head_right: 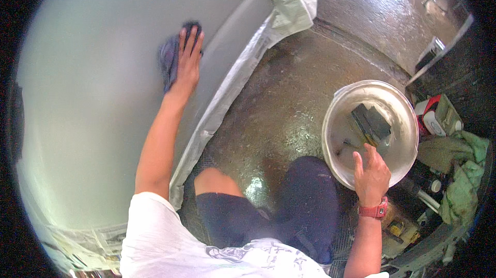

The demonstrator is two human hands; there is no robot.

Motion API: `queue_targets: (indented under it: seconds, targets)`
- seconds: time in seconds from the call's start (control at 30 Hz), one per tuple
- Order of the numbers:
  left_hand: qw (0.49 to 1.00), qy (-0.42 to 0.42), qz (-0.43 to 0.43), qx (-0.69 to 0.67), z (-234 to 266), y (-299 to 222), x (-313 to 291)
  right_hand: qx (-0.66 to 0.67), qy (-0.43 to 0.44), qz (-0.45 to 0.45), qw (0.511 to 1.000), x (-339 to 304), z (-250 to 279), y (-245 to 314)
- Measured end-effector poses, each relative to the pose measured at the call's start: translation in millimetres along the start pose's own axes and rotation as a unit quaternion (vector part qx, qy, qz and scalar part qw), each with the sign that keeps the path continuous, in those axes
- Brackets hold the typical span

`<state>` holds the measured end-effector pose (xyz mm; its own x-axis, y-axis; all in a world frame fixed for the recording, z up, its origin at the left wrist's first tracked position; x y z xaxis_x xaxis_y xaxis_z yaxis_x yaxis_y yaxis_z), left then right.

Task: The person kneels beside a car panel and repeatedly wipes its surface with a cloth, dipping the cloth into a bucket of water between passes. The person also uses a small sanding block on the panel edge and continues wiping different sections of the panel.

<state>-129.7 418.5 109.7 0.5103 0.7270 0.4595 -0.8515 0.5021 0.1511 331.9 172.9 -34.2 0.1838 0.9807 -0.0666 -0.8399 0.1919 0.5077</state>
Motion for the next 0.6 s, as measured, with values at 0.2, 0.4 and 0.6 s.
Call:
queue_targets:
  seconds: [0.2,0.4,0.6]
  targets:
    - [0.992,0.01,-0.099,0.075,-89.3,-8.9,153.5,0.023,0.001,-0.004,1.0,3.2,3.5,0.8]
    - [0.955,0.165,-0.082,0.233,-164.9,-12.8,212.7,0.016,-0.012,0.0,1.0,6.1,7.0,-3.8]
    - [0.985,0.16,-0.037,0.056,-150.7,-8.9,162.1,0.045,0.007,-0.006,0.999,10.8,0.8,3.7]
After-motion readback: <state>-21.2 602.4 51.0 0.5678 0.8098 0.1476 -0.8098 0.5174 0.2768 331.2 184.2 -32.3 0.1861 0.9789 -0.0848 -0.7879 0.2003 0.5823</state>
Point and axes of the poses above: each hand's wrist, its own x-axis towards the middle knuckle, its own z-axis out of the back of the hand, y = z × x, the point moved 10 cm from there along x, towards the middle knuckle, and after that the axes turned 4 degrees about z, right-handed, at the moved point
